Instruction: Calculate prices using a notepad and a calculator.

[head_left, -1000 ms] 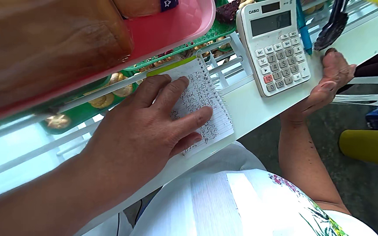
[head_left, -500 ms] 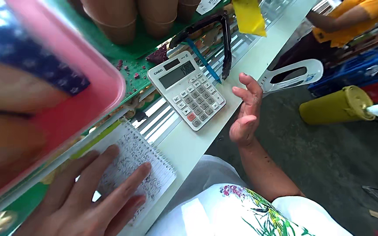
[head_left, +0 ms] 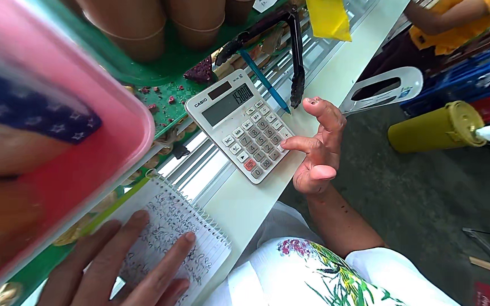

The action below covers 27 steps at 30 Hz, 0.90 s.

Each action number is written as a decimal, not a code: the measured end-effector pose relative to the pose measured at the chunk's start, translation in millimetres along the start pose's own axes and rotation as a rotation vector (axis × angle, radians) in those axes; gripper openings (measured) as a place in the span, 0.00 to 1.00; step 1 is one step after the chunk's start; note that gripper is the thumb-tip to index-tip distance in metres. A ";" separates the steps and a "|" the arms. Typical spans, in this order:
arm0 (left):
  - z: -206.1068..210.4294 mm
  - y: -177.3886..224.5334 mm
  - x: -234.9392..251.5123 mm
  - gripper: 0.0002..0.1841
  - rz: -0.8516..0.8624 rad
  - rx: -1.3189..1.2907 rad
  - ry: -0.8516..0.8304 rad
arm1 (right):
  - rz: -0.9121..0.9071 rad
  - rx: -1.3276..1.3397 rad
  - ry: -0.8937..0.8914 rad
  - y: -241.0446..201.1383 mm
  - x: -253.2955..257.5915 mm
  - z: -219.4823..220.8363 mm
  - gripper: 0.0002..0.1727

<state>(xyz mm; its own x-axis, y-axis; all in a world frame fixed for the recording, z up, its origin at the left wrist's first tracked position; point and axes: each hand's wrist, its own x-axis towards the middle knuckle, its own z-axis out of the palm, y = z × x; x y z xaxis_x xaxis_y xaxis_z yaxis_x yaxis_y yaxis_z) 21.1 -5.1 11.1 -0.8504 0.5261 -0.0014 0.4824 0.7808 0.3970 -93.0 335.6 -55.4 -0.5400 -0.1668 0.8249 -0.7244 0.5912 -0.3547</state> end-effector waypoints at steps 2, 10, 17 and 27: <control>0.9 -0.7 -0.9 0.22 0.005 -0.013 0.004 | -0.019 -0.027 -0.011 0.6 -0.2 -0.3 0.39; 2.1 -1.1 -2.1 0.21 -0.011 0.018 0.003 | 0.010 -0.071 -0.144 -7.8 5.1 -8.0 0.37; 4.6 -3.5 -2.7 0.22 -0.002 0.017 0.013 | -0.087 -0.047 -0.151 -22.6 -16.5 -4.7 0.35; 2.9 -2.4 -1.7 0.22 0.004 -0.019 0.025 | -0.016 0.003 -0.072 -11.9 -19.1 -10.4 0.39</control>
<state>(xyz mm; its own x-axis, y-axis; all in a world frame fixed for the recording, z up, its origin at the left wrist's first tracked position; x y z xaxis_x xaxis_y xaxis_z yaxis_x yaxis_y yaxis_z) 22.0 -6.9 7.5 -0.8536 0.5204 0.0231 0.4820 0.7722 0.4139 -69.6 340.0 -62.4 -0.5577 -0.2328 0.7967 -0.7345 0.5855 -0.3431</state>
